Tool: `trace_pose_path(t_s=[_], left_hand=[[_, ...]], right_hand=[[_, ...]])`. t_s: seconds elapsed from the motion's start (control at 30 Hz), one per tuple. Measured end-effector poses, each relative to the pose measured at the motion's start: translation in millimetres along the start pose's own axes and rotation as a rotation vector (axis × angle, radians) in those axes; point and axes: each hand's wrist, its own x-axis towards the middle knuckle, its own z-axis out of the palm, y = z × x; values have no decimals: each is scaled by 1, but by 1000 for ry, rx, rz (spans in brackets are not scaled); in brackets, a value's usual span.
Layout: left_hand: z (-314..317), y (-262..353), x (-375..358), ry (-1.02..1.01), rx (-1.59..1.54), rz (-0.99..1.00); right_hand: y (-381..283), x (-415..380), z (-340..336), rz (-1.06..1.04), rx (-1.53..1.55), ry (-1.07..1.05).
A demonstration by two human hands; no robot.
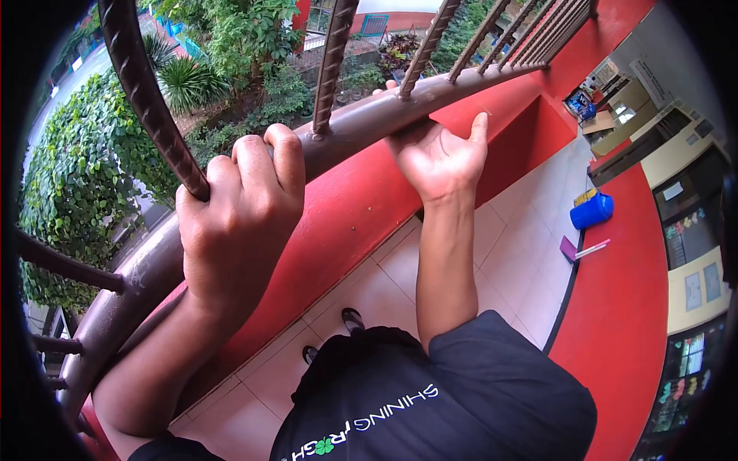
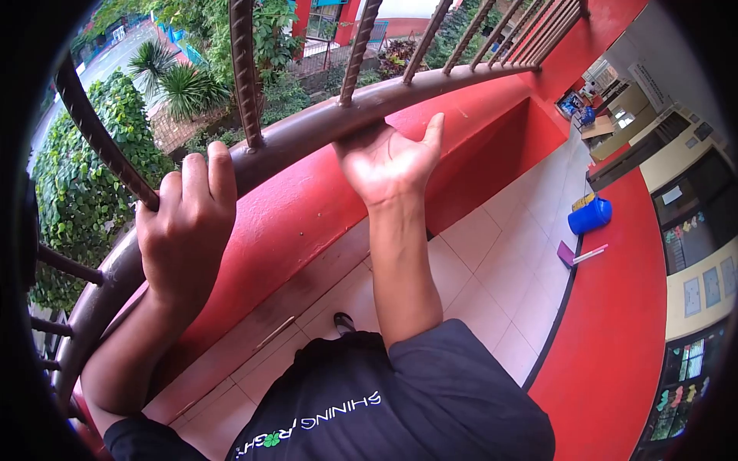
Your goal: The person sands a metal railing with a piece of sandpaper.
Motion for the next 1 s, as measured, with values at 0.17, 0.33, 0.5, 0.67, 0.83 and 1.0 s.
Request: trace_pose_path(t_s=[0.17,0.33,0.5,0.67,0.83,1.0], left_hand=[[1,0,1,3,-16,-11],[1,0,0,7,-6,-10],[0,0,2,-5,-9,-8],[0,0,1,6,-1,-5],[1,0,1,16,-6,2],[0,0,1,2,-9,-8]], right_hand=[[49,-34,14,174,40,51],[-17,3,9,-155,-163,26],[28,-27,16,261,-45,10],[-11,11,0,-41,-190,69],[-2,-10,1,89,-26,11],[-15,-2,-13,88,34,-4]])
